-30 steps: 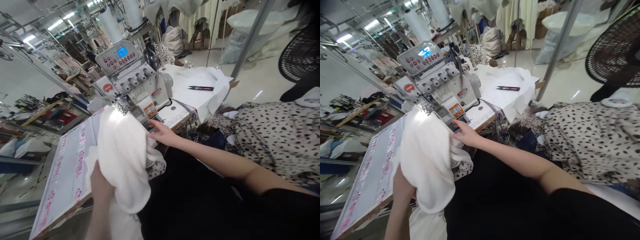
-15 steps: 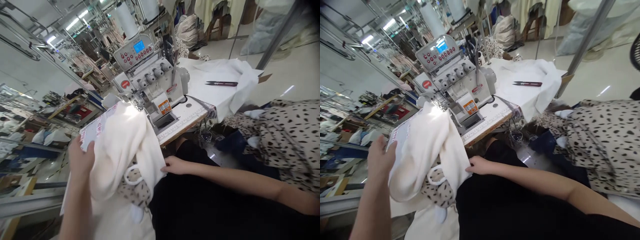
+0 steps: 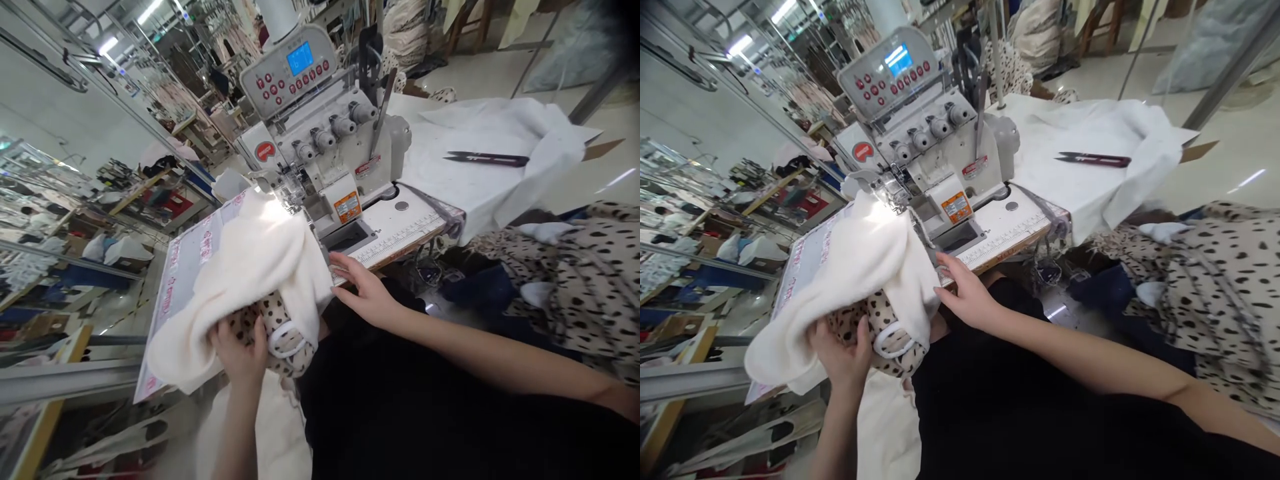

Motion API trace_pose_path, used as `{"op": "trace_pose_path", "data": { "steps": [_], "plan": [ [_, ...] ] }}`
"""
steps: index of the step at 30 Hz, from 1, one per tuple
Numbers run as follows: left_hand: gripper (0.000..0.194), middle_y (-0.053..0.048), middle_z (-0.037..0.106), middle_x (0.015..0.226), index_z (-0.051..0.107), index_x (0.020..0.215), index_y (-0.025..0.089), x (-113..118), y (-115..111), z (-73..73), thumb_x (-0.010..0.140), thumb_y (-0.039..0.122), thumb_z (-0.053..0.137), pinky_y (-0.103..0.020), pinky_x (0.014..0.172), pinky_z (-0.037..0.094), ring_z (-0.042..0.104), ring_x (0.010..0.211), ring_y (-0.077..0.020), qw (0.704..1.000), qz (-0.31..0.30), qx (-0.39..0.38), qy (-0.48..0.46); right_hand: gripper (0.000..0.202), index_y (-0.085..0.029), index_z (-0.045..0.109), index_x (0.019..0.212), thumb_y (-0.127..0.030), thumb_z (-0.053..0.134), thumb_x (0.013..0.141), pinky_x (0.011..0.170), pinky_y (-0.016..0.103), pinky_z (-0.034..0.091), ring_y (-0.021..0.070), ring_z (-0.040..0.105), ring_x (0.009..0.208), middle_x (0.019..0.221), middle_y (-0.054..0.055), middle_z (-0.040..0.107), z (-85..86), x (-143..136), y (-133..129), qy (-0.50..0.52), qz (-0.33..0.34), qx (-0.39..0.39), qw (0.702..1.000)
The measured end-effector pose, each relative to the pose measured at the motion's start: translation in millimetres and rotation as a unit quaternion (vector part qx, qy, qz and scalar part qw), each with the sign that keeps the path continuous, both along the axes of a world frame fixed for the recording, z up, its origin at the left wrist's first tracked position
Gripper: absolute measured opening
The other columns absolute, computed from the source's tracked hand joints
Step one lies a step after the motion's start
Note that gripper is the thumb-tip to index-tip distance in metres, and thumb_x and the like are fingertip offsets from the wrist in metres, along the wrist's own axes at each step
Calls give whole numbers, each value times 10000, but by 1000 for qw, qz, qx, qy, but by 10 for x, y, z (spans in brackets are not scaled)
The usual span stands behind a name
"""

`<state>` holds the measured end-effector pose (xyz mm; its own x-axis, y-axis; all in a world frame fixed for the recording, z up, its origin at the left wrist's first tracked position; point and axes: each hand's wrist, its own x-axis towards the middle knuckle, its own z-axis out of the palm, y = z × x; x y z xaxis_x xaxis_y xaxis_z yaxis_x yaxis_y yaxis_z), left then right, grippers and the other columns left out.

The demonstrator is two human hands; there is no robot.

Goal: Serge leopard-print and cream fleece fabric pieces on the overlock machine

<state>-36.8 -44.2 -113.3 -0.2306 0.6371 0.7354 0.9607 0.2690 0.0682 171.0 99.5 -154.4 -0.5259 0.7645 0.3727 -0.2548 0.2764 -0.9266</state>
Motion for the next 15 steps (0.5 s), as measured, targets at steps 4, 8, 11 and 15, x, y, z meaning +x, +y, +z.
{"op": "trace_pose_path", "data": {
  "steps": [4, 8, 11, 15],
  "plan": [
    [760, -195, 282, 1348, 282, 1308, 170, -392, 483, 297, 668, 315, 666, -551, 997, 242, 207, 1277, -350, 985, -90, -2, 149, 428, -129, 496, 1115, -244, 585, 713, 746, 311, 482, 188, 573, 845, 980, 72, 595, 37, -209, 24, -53, 114, -103, 987],
    [610, -162, 363, 1321, 343, 1274, 157, -713, 859, 394, 725, 258, 589, -477, 1011, 278, 289, 1253, -297, 970, -168, -77, 155, 225, -91, 615, 799, -297, 562, 726, 646, 267, 457, 168, 550, 687, 728, 24, 602, -32, -176, -64, -120, 161, -103, 974],
    [500, -135, 450, 1262, 393, 1251, 136, -797, 957, 368, 759, 165, 480, -390, 997, 329, 398, 1184, -235, 972, -177, -128, 82, 214, -93, 616, 752, -297, 554, 730, 612, 243, 439, 151, 532, 649, 686, 11, 587, -103, -98, -113, -127, 175, -102, 971],
    [460, -127, 484, 1222, 444, 1198, 119, -755, 839, 421, 740, 93, 405, -350, 966, 363, 443, 1133, -211, 985, -137, -93, 41, 177, -97, 617, 737, -264, 562, 721, 638, 243, 438, 150, 534, 661, 692, 13, 594, -164, -27, -134, -150, 189, -88, 967]
  ]
}}
